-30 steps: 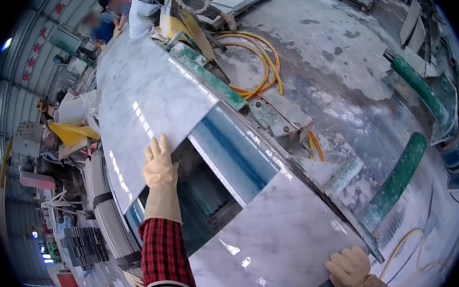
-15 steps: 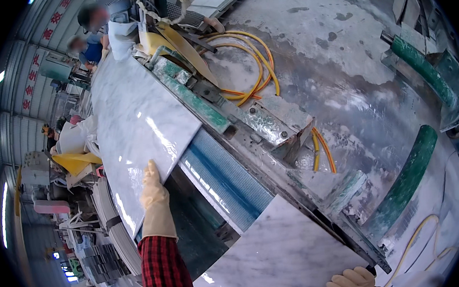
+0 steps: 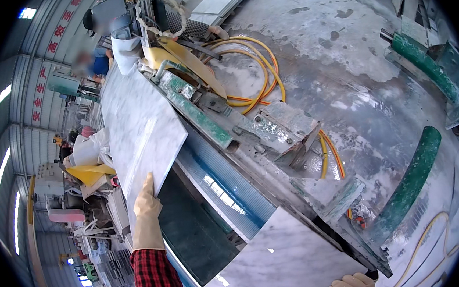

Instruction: The person repeatedly feeds large rectangular tiles through a grinding machine to polish their edges. They handle each tile by hand, guiding it through the machine and then placing it onto a conveyor belt or stack. The process is continuous and repetitive throughout the clip.

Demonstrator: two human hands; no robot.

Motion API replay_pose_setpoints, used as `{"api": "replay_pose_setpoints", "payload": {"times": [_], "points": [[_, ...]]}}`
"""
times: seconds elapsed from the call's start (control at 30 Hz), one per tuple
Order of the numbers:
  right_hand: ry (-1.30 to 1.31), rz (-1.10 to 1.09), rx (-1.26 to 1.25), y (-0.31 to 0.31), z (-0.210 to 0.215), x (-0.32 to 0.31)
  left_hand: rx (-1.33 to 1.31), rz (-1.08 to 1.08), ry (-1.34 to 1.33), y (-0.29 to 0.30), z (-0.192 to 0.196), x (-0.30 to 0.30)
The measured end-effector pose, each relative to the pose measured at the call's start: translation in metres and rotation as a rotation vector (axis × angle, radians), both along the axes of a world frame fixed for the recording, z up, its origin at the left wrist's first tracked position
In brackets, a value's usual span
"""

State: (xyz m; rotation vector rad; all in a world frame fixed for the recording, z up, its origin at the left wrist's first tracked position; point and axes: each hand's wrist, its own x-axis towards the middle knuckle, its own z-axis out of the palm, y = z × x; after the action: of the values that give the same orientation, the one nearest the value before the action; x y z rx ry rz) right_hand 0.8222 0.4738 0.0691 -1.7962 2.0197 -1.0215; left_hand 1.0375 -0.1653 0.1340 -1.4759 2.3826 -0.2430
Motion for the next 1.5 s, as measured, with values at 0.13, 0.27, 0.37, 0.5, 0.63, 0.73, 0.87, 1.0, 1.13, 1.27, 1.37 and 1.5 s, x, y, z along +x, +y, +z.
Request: {"api": "replay_pose_setpoints", "payload": {"times": [0.13, 0.27, 0.37, 0.5, 0.63, 0.73, 0.87, 1.0, 1.13, 1.27, 1.37, 1.5], "points": [[0.008, 0.024, 0.013, 0.003, -0.001, -0.002, 0.088, -0.016, 0.102, -0.031, -0.006, 0.026], [0.016, 0.012, 0.023, 0.005, -0.003, 0.001, 0.159, -0.027, 0.242, -0.042, -0.011, 0.027], [0.012, 0.034, -0.002, 0.010, -0.005, -0.003, 0.301, 0.059, 0.657, -0.077, -0.039, 0.094], [0.016, -0.005, 0.018, 0.006, -0.002, 0.001, 0.160, -0.010, 0.369, -0.051, -0.033, 0.041], [0.007, 0.002, 0.009, 0.008, 0.002, -0.002, -0.006, -0.088, 0.062, -0.008, -0.001, 0.011], [0.012, 0.002, -0.015, 0.009, -0.001, -0.003, -0.027, -0.131, 0.078, -0.010, -0.008, 0.023], [0.021, -0.021, -0.029, 0.011, -0.003, -0.001, 0.006, -0.029, 0.087, 0.015, 0.000, -0.004], [0.006, -0.010, -0.030, 0.015, -0.004, -0.001, -0.109, -0.258, 0.059, -0.027, -0.037, 0.060], [-0.010, -0.021, -0.014, 0.016, -0.007, 0.001, 0.042, 0.031, 0.134, 0.036, -0.004, -0.021], [-0.029, 0.009, -0.011, 0.020, -0.008, 0.000, 0.053, -0.077, 0.331, 0.013, -0.038, 0.026], [-0.074, 0.031, 0.002, 0.020, -0.009, 0.000, 0.574, 0.797, 1.715, -0.007, -0.051, 0.010], [-0.063, 0.042, -0.015, 0.020, -0.007, -0.003, 0.371, 0.404, 1.056, 0.002, -0.054, 0.027]]}}
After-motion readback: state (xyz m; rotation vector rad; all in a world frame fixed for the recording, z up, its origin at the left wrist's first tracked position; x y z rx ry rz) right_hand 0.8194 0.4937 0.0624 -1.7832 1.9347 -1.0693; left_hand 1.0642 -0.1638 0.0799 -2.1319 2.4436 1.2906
